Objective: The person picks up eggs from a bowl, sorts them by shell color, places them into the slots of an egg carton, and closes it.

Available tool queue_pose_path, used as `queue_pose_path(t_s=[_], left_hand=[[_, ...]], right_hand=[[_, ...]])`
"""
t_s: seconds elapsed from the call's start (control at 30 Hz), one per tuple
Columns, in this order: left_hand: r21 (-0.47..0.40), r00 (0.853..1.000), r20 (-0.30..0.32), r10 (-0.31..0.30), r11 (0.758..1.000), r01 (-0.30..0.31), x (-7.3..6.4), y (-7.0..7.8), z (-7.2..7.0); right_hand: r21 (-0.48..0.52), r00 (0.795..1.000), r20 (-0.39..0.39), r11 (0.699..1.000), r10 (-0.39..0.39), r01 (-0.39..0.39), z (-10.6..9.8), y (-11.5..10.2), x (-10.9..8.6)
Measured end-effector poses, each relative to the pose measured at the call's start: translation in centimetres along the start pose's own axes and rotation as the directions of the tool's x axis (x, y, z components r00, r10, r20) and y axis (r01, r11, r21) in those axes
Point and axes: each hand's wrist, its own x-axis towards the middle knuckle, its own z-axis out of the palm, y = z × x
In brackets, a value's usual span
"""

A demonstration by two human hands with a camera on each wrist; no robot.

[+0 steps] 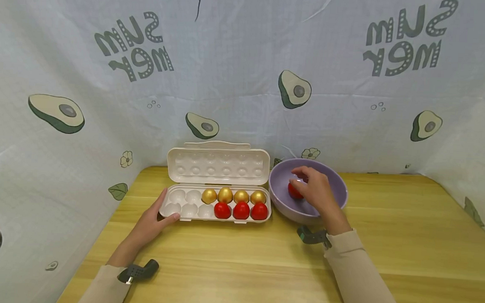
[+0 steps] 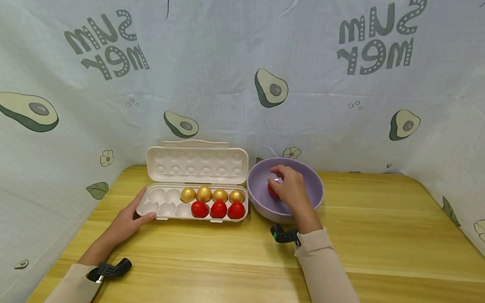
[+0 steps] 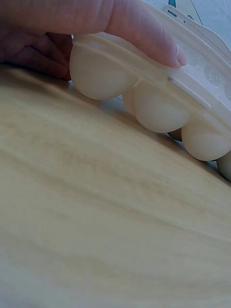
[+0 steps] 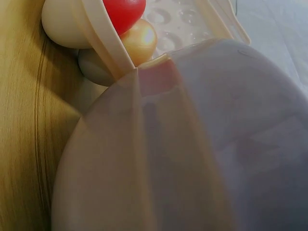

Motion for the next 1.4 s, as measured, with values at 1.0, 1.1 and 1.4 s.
queue_pose_path(t_s=[1.0, 1.1, 1.4], left_hand=[[0.005, 1.000, 0.004, -0.002, 1.000, 0.002, 0.04, -0.05, -0.03], [0.007, 1.000, 0.005, -0.003, 1.000, 0.003, 0.04, -0.05, -0.04], [0.004, 1.000, 0.001, -0.008, 1.000, 0.008, 0.06, -0.06, 0.01]], right_hand=[[-0.063, 0.959, 0.250, 0.991, 0.132, -0.120, 0.10, 0.09, -0.28], [-0.069, 0.960, 0.252, 0.991, 0.125, -0.111, 0.13, 0.13, -0.25], [-0.077, 0.958, 0.267, 0.993, 0.105, -0.087, 0.11, 0.25, -0.18]])
